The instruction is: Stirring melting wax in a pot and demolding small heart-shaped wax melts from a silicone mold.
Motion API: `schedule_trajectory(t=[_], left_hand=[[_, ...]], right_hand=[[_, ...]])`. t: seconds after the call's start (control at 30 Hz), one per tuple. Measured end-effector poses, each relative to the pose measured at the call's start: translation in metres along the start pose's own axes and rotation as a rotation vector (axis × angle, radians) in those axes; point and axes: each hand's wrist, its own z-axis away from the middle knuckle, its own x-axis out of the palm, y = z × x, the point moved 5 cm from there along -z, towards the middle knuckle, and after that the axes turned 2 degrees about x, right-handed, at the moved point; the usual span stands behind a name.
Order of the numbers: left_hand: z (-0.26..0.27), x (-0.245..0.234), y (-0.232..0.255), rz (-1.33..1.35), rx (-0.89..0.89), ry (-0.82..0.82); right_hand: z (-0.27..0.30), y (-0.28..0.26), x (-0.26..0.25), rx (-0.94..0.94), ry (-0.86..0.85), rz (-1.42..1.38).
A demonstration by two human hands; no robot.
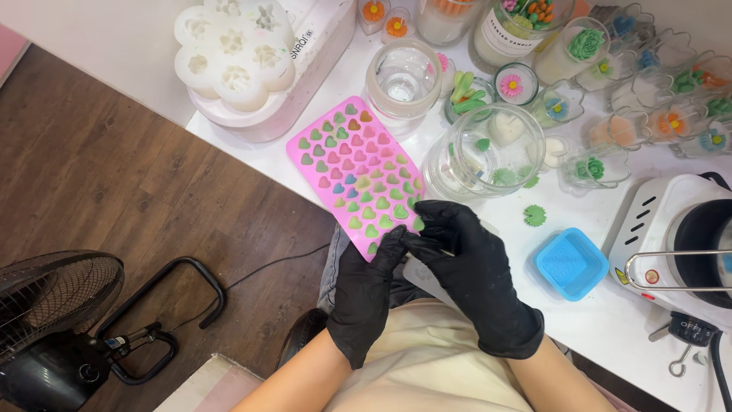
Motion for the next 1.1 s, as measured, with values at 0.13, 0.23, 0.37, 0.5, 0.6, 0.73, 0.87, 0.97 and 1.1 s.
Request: schedule_trajectory(t=[0.13, 0.23, 0.37, 0.5, 0.6, 0.73, 0.87, 0.97, 1.1], left_hand=[[-0.001, -0.003, -0.001, -0.024, 0.036, 0.000], [-0.001, -0.006, -0.005, -0.048, 0.049, 0.000], [-0.001, -0.002, -0.001, -0.072, 0.010, 0.042], [-0.001, -0.002, 0.002, -0.061, -0.006, 0.058], [0.003, 0.004, 0.013, -0.055, -0.029, 0.057], [0.009, 0.008, 0.018, -0.004, -0.110, 0.094], [0.010, -0.008, 0.003, 0.115, -0.168, 0.176], [0.012, -0.014, 0.000, 0.177, -0.153, 0.210], [0.009, -0.017, -0.005, 0.156, -0.141, 0.225]], right_hand=[[0.001, -0.001, 0.003, 0.122, -0.038, 0.128], [0.000, 0.004, 0.003, 0.126, -0.040, 0.070], [-0.004, 0.022, -0.001, 0.238, -0.021, -0.060], [-0.003, 0.014, -0.009, 0.163, -0.016, -0.151], [0.000, -0.004, -0.028, 0.164, 0.083, 0.045], [-0.001, -0.038, -0.059, -0.126, 0.150, -0.161], [-0.009, -0.068, -0.079, -0.433, 0.364, 0.175], [-0.017, -0.121, -0.070, -0.564, 0.383, 0.567], [-0.002, -0.097, -0.064, -0.565, 0.448, 0.636]])
